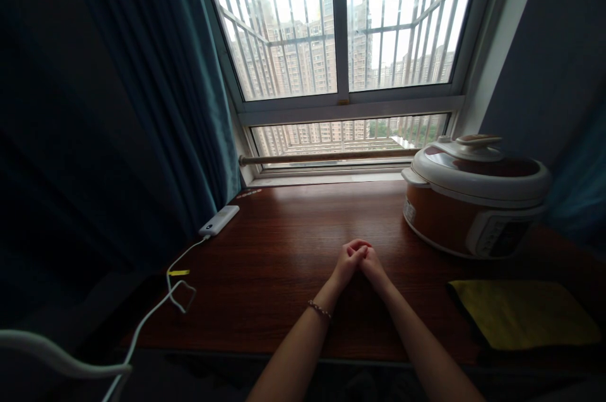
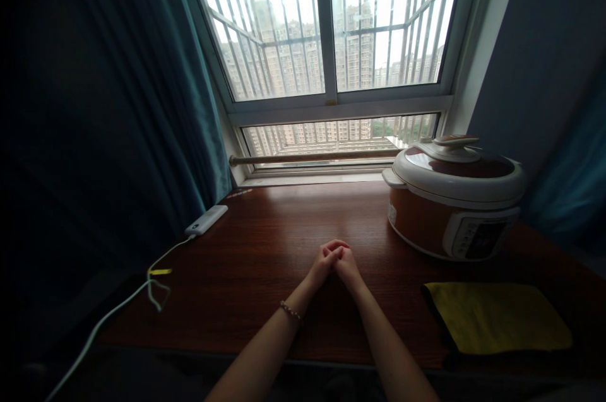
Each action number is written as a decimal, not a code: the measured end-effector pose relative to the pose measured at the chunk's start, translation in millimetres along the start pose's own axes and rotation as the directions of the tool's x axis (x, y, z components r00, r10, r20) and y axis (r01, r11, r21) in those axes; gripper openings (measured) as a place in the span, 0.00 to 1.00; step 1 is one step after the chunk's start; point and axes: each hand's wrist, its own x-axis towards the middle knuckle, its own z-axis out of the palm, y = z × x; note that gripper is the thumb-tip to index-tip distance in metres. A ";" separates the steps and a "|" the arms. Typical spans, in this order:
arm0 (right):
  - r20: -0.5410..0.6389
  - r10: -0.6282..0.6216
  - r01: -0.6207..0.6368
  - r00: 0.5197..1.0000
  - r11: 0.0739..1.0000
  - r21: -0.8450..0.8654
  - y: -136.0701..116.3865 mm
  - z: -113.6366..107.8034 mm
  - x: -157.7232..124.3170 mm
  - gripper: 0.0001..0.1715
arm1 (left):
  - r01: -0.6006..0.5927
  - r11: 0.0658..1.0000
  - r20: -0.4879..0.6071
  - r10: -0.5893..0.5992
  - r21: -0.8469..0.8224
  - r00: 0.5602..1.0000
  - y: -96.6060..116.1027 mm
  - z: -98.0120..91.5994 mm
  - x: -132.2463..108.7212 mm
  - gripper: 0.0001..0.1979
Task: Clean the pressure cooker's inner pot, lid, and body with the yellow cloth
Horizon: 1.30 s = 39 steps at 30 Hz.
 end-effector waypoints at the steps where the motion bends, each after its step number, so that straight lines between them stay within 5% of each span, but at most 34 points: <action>1: 0.000 0.000 0.000 1.000 1.000 -0.003 -0.5 -0.1 0.0 0.22 | -0.001 1.000 0.000 0.001 0.000 1.000 -0.5 -0.1 0.1 0.14; 39: 0.020 -0.026 0.028 0.999 0.996 -0.090 -3.3 -0.3 -0.4 0.24 | -0.027 0.999 0.007 0.027 0.018 1.000 -2.2 -1.7 0.6 0.13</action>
